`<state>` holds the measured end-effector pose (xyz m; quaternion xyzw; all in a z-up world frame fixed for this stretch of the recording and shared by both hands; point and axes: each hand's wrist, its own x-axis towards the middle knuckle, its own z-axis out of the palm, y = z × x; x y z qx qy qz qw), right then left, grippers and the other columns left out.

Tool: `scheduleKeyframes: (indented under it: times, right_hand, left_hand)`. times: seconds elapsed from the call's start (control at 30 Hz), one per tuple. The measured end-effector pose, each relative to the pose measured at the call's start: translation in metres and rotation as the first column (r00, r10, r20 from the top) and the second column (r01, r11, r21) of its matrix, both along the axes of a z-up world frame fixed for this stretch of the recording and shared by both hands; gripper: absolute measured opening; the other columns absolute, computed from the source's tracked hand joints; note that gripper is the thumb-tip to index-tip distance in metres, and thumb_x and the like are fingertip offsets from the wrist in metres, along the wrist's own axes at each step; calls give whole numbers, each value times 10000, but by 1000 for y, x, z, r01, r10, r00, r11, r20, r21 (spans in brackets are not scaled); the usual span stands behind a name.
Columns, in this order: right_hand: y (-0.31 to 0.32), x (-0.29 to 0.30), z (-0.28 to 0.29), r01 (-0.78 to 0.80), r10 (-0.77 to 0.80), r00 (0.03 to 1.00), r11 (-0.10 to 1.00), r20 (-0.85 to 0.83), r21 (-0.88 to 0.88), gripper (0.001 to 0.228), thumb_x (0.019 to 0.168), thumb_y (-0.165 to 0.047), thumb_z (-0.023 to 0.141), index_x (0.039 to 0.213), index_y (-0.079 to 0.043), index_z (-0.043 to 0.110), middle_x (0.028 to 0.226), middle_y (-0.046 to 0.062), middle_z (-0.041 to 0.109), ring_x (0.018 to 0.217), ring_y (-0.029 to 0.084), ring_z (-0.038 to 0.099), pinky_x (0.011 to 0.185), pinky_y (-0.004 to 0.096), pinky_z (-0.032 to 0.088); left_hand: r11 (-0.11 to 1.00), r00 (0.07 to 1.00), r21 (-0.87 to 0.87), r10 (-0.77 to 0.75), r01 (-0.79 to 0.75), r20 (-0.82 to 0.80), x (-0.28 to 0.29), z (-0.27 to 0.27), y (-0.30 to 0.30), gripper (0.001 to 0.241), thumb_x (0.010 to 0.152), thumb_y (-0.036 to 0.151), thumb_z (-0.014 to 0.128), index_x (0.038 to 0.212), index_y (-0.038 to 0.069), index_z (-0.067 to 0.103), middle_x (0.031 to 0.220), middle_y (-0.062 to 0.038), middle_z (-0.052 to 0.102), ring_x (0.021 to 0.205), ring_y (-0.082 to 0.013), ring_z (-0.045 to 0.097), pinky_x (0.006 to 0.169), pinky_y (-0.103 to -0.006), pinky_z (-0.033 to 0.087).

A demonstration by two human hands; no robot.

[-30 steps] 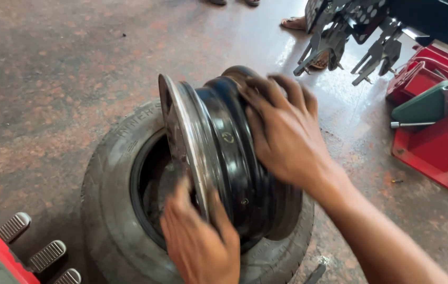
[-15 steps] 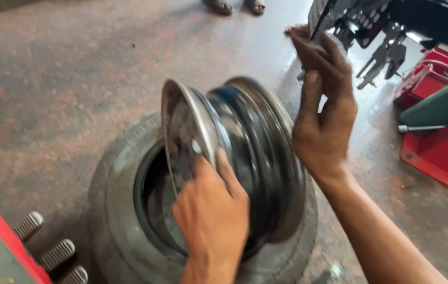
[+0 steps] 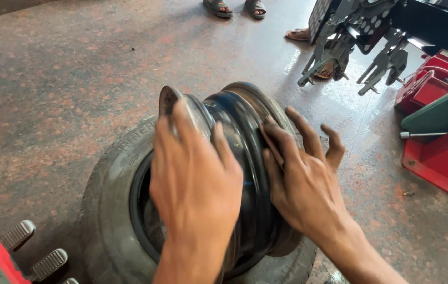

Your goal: The person scrubs the surface of a metal wheel rim with a small abrasive pad. They rotate the rim to clean different sections while holding it steady with their other hand.

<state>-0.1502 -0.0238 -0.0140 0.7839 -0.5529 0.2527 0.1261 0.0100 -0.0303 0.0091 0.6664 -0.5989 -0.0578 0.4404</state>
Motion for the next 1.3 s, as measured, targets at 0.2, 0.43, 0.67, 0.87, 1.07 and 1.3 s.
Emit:
scheduleKeyframes:
  times: [0.2, 0.43, 0.67, 0.87, 1.07, 1.3]
  right_hand:
    - [11, 3, 5, -15, 8, 996, 997, -92, -79, 447, 996, -187, 508, 1420, -65, 577, 1341, 150, 712, 1478, 288, 383, 1198, 550, 75]
    - [-46, -2, 23, -19, 29, 988, 997, -154, 69, 433, 985, -143, 522, 1402, -42, 587, 1173, 124, 739, 1524, 271, 357, 1197, 550, 14]
    - [48, 3, -16, 65, -75, 994, 991, -82, -116, 436, 1010, -150, 487, 1412, -10, 581, 1364, 141, 684, 1473, 270, 405, 1217, 491, 39]
    - [-49, -11, 20, -165, 168, 986, 980, -14, 111, 345, 1078, -162, 463, 1387, -91, 598, 1457, 190, 584, 1488, 300, 396, 1244, 542, 51]
    - [8, -14, 7, -102, 100, 994, 992, 41, 68, 424, 1044, -176, 448, 1439, -72, 562, 1376, 126, 673, 1469, 336, 383, 1213, 555, 44]
    - [-27, -8, 18, -53, 60, 964, 998, -260, 35, 428, 1070, -179, 447, 1462, -34, 541, 1100, 53, 711, 1482, 237, 402, 1247, 555, 14]
  left_hand:
    - [998, 999, 53, -40, 38, 35, 2, -6, -38, 624, 881, 144, 637, 1435, -27, 407, 1389, -295, 480, 1284, -465, 472, 1055, -538, 360]
    - [991, 996, 109, -82, 79, 20, 5, -7, -32, 702, 834, 92, 643, 1465, -33, 360, 1401, -258, 488, 1285, -448, 481, 1061, -553, 360]
    - [997, 993, 10, -77, 76, 84, 1, -14, -28, 643, 852, 60, 620, 1450, -28, 398, 1404, -246, 527, 1307, -433, 496, 1065, -554, 367]
    - [997, 997, -9, -71, 72, 35, 2, -17, -27, 622, 878, 37, 595, 1463, -44, 404, 1413, -237, 542, 1311, -428, 501, 1086, -553, 366]
    - [994, 996, -63, -89, 89, 7, -3, -21, -25, 596, 865, 25, 601, 1429, -50, 422, 1422, -239, 548, 1327, -423, 501, 1072, -548, 367]
    - [994, 995, -66, -89, 92, 53, 2, -15, -26, 636, 823, 32, 618, 1419, -79, 426, 1392, -275, 542, 1297, -434, 509, 1064, -545, 365]
